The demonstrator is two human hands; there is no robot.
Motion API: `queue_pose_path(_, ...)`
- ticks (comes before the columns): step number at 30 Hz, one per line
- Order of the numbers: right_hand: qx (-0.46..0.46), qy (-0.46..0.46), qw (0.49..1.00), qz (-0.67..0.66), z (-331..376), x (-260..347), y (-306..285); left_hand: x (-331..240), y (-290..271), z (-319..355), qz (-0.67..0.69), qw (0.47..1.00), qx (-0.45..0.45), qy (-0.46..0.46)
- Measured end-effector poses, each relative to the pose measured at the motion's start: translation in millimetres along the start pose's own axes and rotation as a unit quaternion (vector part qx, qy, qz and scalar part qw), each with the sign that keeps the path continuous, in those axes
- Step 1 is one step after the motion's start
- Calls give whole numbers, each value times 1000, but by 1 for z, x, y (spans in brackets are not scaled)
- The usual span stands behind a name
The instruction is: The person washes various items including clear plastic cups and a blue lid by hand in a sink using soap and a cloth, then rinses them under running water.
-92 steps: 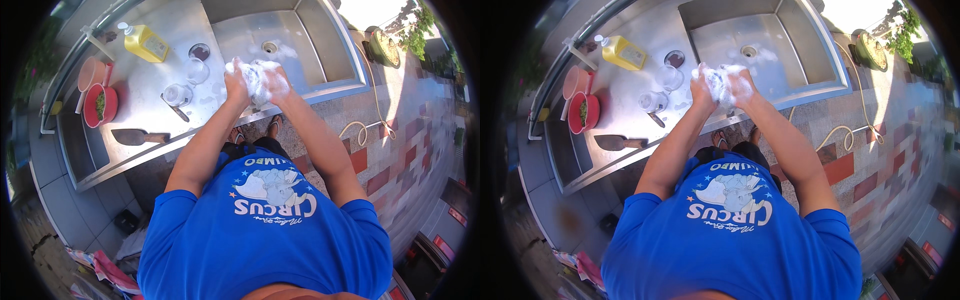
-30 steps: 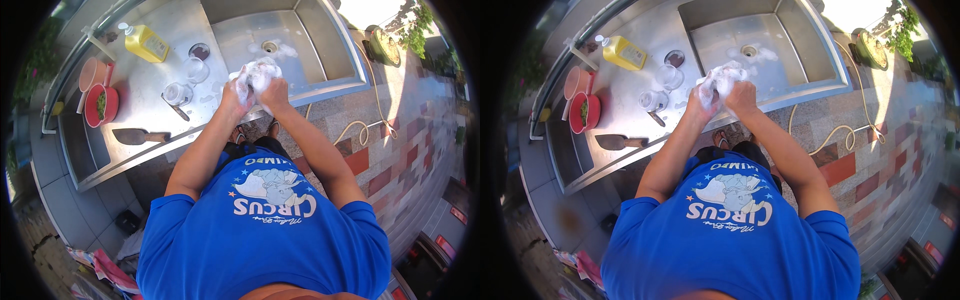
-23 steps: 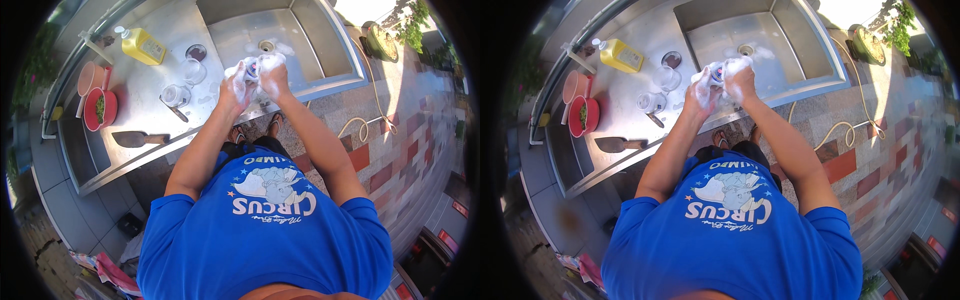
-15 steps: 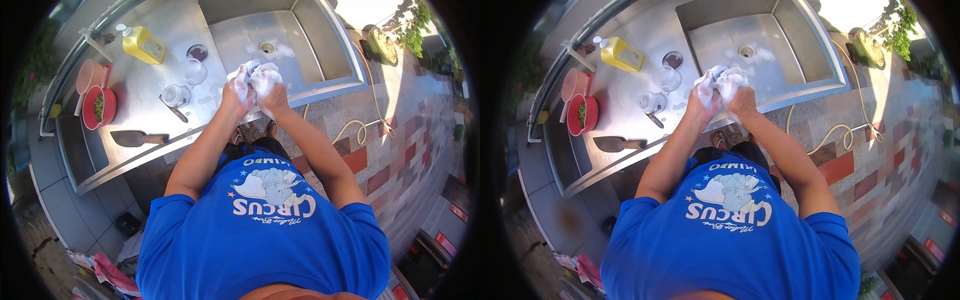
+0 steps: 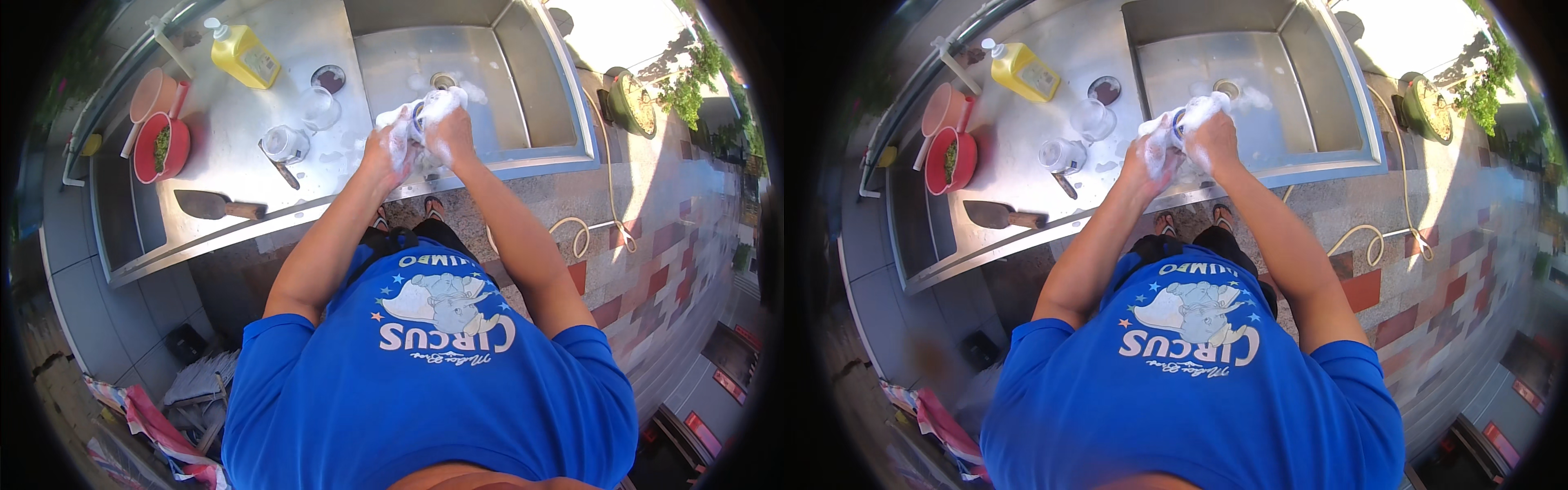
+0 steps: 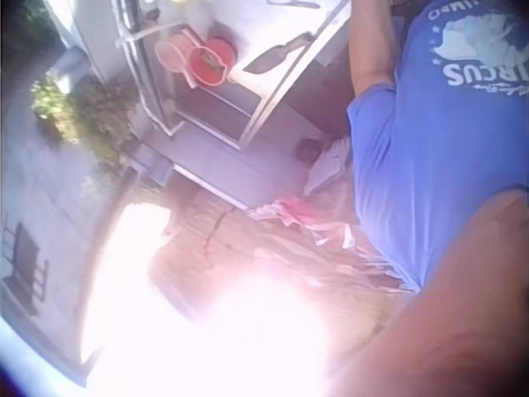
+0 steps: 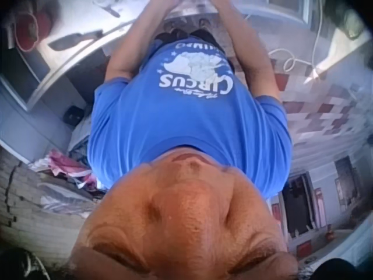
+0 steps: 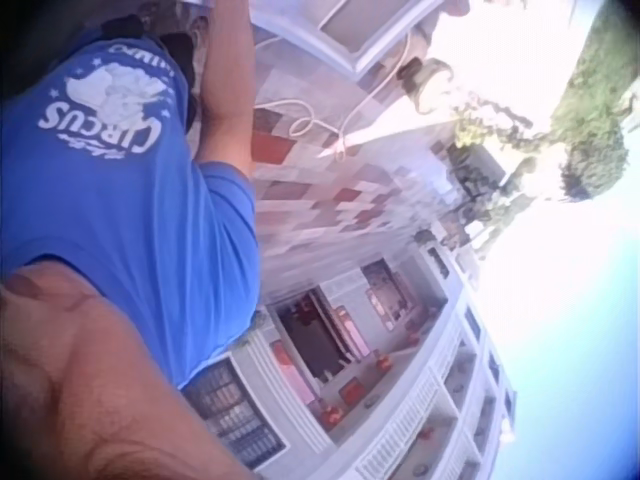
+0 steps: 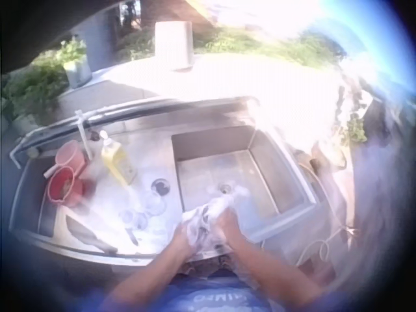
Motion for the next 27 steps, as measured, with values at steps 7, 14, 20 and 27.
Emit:
queue_pose_path(7, 36, 2, 999, 17, 16, -97, 8, 16, 30, 11, 89, 996, 9, 15)
queue_pose_path(14, 17, 67, 787, -613, 33, -105, -19, 39, 27, -5, 110, 987, 11, 120)
queue_pose_path(20, -34, -95, 964, -245, 44, -59, -13, 72, 49, -20, 160, 969, -56, 178)
queue_pose_path(27, -4, -280, 953, -118, 34, -99, -28, 98, 36, -12, 203, 965, -4, 167)
Point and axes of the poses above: each hand's wrist, its own z-axis away from the middle knuckle, its own y-axis out of the palm, x = y × z, the point moved 2 cm from there along -z, towards the middle knuckle, and after that the axes turned 15 degrees about -y, right-handed, at the moved point
